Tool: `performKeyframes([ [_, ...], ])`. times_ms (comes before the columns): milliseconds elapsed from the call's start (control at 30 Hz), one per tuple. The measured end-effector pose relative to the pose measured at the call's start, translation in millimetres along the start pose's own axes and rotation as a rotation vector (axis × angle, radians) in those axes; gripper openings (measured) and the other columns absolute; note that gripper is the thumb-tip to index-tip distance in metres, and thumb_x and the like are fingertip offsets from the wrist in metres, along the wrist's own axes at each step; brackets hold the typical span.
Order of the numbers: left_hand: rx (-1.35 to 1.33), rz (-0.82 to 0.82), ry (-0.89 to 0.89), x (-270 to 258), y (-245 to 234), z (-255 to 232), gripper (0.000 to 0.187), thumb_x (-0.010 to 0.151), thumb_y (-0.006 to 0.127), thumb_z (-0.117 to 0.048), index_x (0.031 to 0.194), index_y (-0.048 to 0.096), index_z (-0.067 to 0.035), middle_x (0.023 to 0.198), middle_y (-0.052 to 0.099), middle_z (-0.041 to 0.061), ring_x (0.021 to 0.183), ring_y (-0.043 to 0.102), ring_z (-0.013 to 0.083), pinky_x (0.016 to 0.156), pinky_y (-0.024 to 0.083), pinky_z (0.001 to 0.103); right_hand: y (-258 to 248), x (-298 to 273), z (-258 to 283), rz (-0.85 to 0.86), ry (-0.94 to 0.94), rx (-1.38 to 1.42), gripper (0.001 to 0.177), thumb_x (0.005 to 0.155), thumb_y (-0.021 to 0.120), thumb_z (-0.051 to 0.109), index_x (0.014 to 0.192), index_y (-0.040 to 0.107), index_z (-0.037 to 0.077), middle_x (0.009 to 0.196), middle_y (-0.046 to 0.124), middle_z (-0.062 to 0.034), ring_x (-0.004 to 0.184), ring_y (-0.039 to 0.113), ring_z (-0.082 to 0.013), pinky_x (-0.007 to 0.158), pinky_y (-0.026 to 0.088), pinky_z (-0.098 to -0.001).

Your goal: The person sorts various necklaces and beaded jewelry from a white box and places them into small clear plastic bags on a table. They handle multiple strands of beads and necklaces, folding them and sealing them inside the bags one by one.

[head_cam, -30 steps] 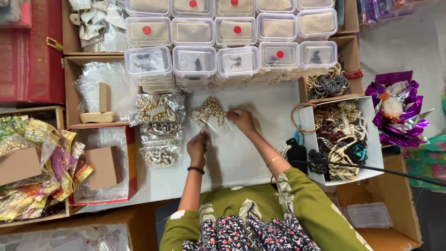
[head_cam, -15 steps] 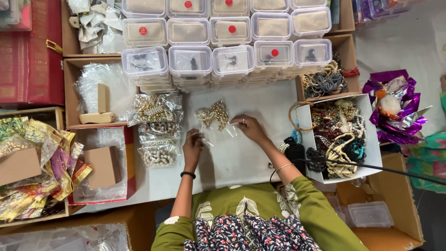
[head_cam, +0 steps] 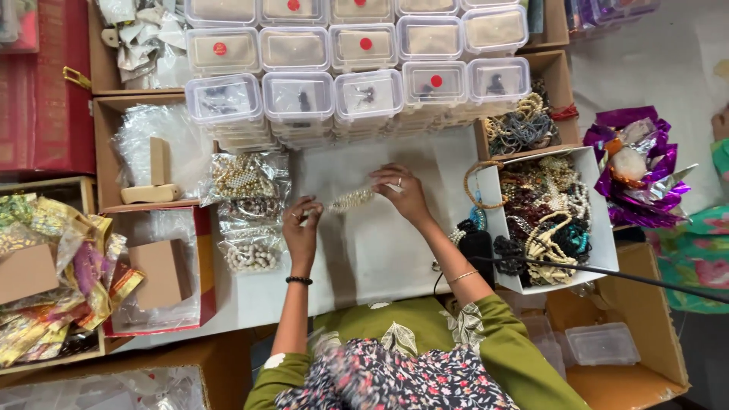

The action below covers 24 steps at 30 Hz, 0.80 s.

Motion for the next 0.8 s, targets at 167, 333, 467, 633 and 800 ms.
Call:
performKeyframes([
  [167, -0.371, 0.106, -0.358, 6.5, 22.4, 15.9, 0.008, 0.099, 0.068, -0.014, 0.104, 0.070, -0.009, 0.107, 0.076, 0.004, 0.103, 0.071, 0.0119, 0.094, 0.056, 0.027, 4.6, -10.7, -33.4, 0.040, 0.304, 0.318, 0.009, 0.091, 0.078, 0.012, 0.100, 0.080, 0.009, 0.115, 0.076, -0.0062, 0.123, 0.066, -0.0211, 0.102, 0.051, -0.0344],
  [333, -0.122, 0.142, -0.264, -4.6, 27.7, 14.3, 0.012, 0.098, 0.070, -0.014, 0.104, 0.074, -0.005, 0.107, 0.071, 0.007, 0.098, 0.066, 0.0144, 0.087, 0.054, 0.029, 8.8, -38.1, -59.8, 0.032, 0.272, 0.333, 0.009, 0.091, 0.076, 0.009, 0.100, 0.079, 0.008, 0.116, 0.075, -0.0091, 0.129, 0.061, -0.0209, 0.103, 0.052, -0.0338],
  [467, -0.066, 0.159, -0.269, -27.1, 38.0, 55.1, 0.014, 0.098, 0.069, -0.018, 0.101, 0.073, -0.004, 0.100, 0.074, 0.007, 0.099, 0.066, 0.0135, 0.087, 0.054, 0.029, 26.2, -69.5, -89.2, -0.029, 0.318, 0.166, 0.012, 0.087, 0.079, 0.012, 0.098, 0.080, 0.007, 0.119, 0.070, -0.0105, 0.120, 0.062, -0.0187, 0.098, 0.052, -0.0330],
  [633, 0.020, 0.103, -0.313, -35.3, 46.6, 62.1, 0.012, 0.099, 0.068, -0.015, 0.097, 0.073, -0.004, 0.090, 0.077, 0.009, 0.088, 0.068, 0.0182, 0.082, 0.052, 0.030, 29.6, -64.8, -66.4, -0.065, 0.490, 0.084, 0.009, 0.089, 0.079, 0.017, 0.097, 0.078, 0.011, 0.097, 0.078, -0.0060, 0.105, 0.068, -0.0184, 0.089, 0.054, -0.0316],
  [800, 0.038, 0.025, -0.357, -28.5, 52.0, 47.1, 0.008, 0.093, 0.067, -0.010, 0.096, 0.069, -0.003, 0.086, 0.077, 0.010, 0.079, 0.073, 0.0182, 0.074, 0.054, 0.031, 36.1, -66.8, -58.4, -0.085, 0.735, 0.193, 0.023, 0.089, 0.076, 0.020, 0.107, 0.062, 0.017, 0.084, 0.077, 0.0021, 0.092, 0.074, -0.0180, 0.082, 0.053, -0.0297],
])
Point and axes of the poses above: each hand's wrist, its own x-axis towards the middle knuckle, its own y-axis out of the palm, z = x × y, the point moved 4 cm from there along x, towards the middle knuckle
